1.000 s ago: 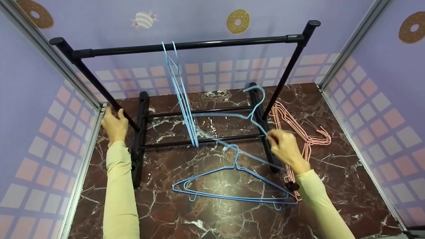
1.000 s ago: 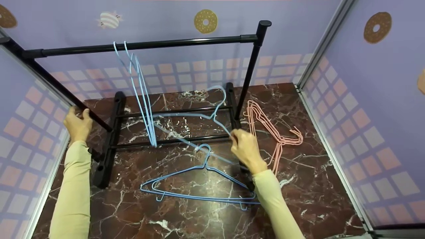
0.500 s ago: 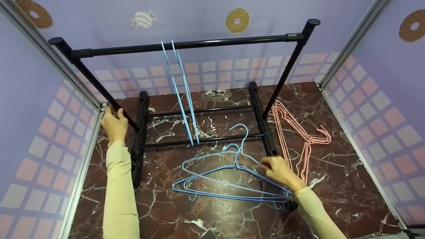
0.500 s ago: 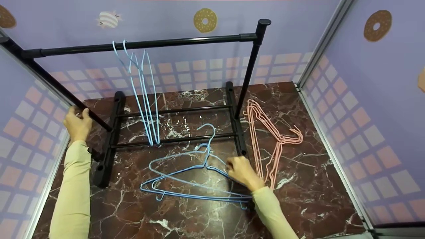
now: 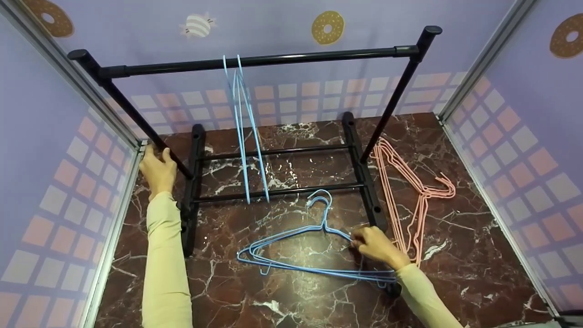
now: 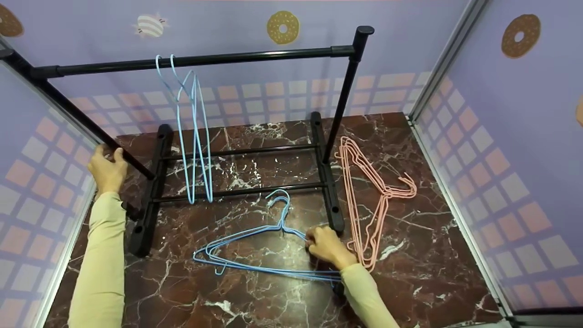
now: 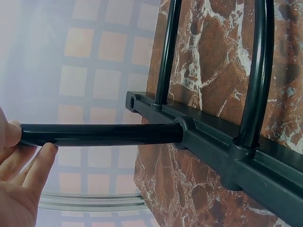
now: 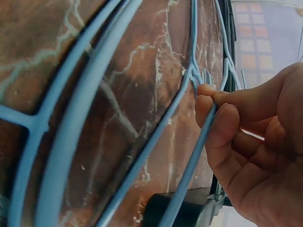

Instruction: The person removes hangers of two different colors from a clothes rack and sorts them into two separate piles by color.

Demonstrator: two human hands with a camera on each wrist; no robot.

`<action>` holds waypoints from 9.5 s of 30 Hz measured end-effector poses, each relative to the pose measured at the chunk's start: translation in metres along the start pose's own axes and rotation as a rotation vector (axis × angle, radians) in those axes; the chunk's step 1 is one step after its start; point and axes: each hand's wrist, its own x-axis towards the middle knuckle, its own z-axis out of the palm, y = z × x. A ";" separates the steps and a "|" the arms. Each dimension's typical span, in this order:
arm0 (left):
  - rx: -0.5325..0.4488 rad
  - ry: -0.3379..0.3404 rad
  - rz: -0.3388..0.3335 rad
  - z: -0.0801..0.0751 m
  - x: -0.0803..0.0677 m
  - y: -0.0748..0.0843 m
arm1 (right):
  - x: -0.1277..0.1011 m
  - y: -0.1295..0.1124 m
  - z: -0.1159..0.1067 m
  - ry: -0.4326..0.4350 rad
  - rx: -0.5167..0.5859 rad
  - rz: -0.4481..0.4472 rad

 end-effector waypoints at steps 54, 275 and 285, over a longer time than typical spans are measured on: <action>-0.027 0.016 0.006 -0.006 0.000 -0.006 | 0.185 -0.171 -0.073 0.365 0.042 -0.208; -0.032 0.036 0.042 0.001 0.000 -0.007 | 0.241 -0.235 -0.089 0.393 0.513 -0.120; -0.040 0.034 0.035 0.000 -0.003 -0.005 | 0.208 -0.211 -0.102 0.391 0.340 -0.205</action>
